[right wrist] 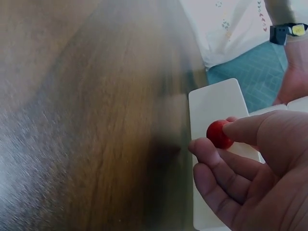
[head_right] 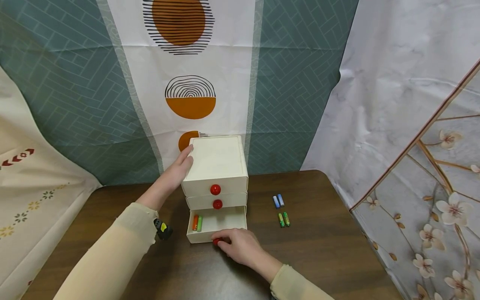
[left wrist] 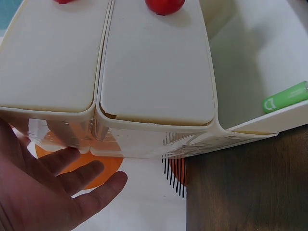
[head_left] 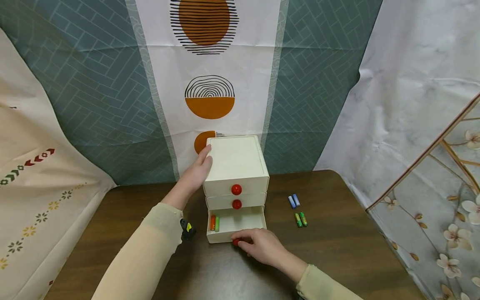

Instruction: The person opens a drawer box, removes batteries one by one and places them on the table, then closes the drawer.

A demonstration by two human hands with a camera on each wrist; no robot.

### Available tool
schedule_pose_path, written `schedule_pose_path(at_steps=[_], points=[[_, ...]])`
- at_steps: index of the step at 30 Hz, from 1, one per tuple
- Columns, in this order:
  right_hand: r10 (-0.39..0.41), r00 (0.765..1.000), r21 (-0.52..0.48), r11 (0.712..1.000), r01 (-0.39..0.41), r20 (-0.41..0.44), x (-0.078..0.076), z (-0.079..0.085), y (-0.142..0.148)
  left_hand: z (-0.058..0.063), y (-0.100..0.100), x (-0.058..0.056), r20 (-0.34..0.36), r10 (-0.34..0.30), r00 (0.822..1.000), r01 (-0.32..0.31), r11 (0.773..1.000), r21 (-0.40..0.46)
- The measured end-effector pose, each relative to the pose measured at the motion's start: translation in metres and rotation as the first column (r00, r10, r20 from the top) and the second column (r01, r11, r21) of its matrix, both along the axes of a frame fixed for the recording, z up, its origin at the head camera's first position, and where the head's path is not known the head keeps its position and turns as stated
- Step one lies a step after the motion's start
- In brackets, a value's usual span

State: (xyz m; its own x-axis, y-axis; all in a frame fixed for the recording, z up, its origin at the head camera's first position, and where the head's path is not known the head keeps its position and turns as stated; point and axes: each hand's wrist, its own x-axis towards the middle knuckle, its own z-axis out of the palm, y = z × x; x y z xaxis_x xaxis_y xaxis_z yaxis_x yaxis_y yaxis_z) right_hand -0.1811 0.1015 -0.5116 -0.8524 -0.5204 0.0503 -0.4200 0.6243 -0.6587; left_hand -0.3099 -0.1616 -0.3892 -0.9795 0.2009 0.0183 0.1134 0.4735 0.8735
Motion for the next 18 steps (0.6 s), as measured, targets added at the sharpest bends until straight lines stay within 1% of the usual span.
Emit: schedule_pose_path(at_steps=[7, 14, 18], points=[[0.000, 1.000, -0.006, 1.000, 0.001, 0.030, 0.008, 0.001, 0.001, -0.001, 0.000, -0.001, 0.001, -0.002, 1.000, 0.002, 1.000, -0.007], [0.000, 1.000, 0.004, 1.000, 0.000, 0.019, 0.016, 0.002, 0.005, -0.002, 0.000, 0.000, -0.005, -0.006, 1.000, 0.006, 1.000, -0.012], [0.003, 1.000, 0.003, 1.000, -0.003, 0.027, 0.020, 0.003, 0.007, -0.001, 0.000, -0.001, -0.006, -0.008, 1.000, 0.008, 1.000, -0.013]])
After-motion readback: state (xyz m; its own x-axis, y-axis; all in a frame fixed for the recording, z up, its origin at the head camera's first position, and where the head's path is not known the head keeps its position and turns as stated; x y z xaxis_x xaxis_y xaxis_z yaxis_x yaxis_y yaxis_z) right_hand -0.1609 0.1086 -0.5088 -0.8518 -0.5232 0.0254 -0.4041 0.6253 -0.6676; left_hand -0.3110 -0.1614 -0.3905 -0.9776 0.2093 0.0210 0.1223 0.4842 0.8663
